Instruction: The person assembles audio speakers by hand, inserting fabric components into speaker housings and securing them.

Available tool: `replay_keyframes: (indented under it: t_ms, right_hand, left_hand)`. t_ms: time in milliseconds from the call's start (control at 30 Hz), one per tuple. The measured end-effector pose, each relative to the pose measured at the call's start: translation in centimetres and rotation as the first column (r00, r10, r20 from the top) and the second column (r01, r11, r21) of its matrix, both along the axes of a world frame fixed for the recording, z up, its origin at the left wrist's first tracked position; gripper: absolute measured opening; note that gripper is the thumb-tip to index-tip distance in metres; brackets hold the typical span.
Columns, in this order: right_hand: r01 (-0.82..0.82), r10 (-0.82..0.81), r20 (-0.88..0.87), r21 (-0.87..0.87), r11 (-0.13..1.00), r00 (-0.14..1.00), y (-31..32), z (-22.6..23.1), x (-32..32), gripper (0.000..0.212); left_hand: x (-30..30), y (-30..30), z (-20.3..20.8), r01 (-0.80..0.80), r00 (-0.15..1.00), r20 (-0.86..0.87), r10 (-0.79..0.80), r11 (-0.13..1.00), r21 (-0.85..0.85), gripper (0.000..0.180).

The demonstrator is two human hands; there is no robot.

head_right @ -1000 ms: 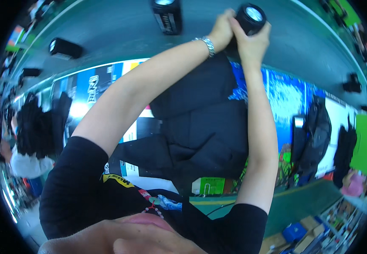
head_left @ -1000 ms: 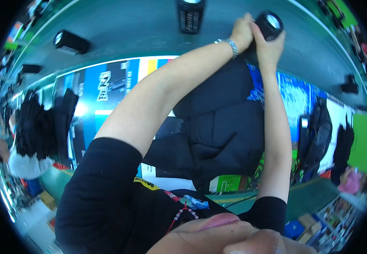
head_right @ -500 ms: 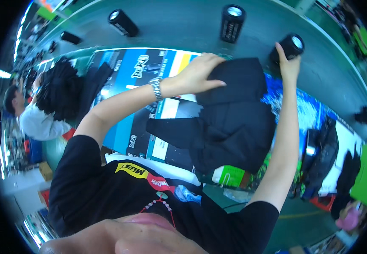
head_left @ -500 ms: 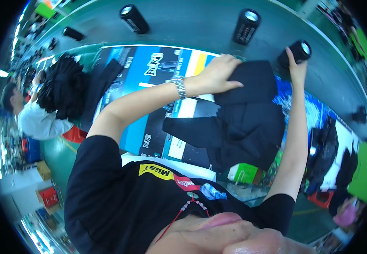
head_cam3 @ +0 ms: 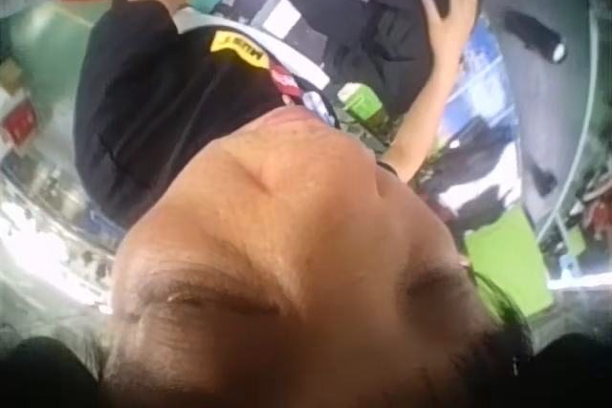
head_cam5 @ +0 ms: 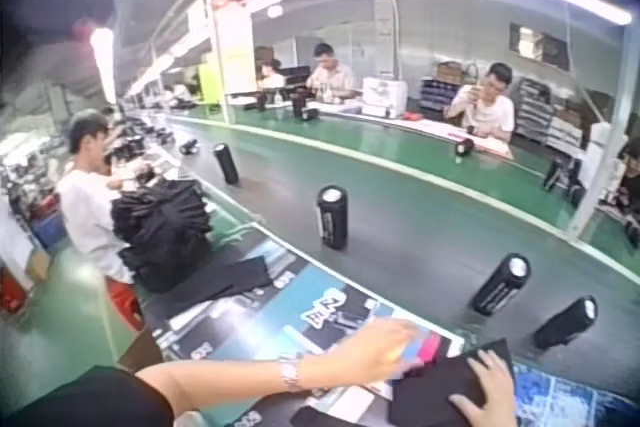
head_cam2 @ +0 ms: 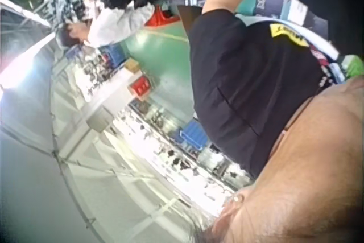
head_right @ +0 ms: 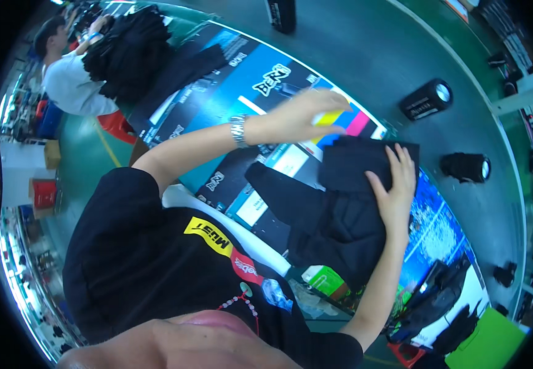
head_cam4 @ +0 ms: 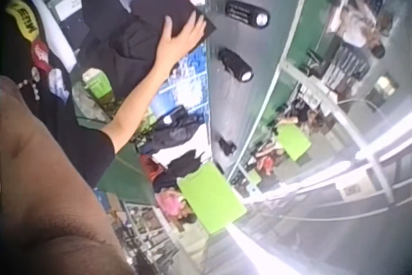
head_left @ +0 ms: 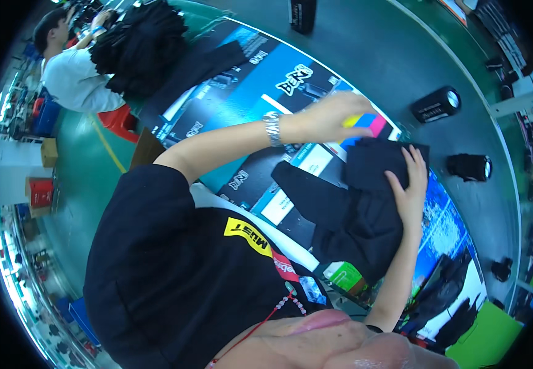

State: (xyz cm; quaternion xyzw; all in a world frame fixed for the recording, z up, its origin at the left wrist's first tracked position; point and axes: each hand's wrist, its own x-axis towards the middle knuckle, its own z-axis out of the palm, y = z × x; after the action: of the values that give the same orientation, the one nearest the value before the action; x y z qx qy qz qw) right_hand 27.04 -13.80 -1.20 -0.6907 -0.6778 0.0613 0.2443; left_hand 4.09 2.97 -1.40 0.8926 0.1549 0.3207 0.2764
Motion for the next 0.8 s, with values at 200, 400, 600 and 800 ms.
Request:
replay_keyframes:
  t_ms: [200, 400, 600, 800]
  right_hand:
    - [0.018, -0.017, 0.027, -0.026, 1.0, 0.999, 0.6, 0.4, -0.4, 0.051]
    - [0.034, -0.034, 0.032, 0.016, 0.999, 0.999, 0.2, 0.4, -0.1, 0.053]
    - [0.091, -0.042, -0.167, 0.298, 0.95, 0.985, 1.9, 4.9, -1.8, 0.063]
    - [0.051, 0.143, -0.968, 0.156, 0.986, 0.206, 5.9, 7.2, -8.1, 0.052]
  left_hand:
    - [-19.1, 8.3, -1.2, -0.707, 0.581, 0.005, 0.814, 0.502, 0.497, 0.059]
    - [-25.0, 10.5, -5.9, -0.773, 0.59, 0.059, 0.805, 0.542, 0.328, 0.026]
    - [-9.4, 5.9, 4.5, -0.096, 0.834, 0.281, 0.475, 0.626, -0.774, 0.024]
    - [3.7, -0.6, 8.9, 0.377, 0.868, 0.493, 0.054, 0.574, -0.727, 0.033]
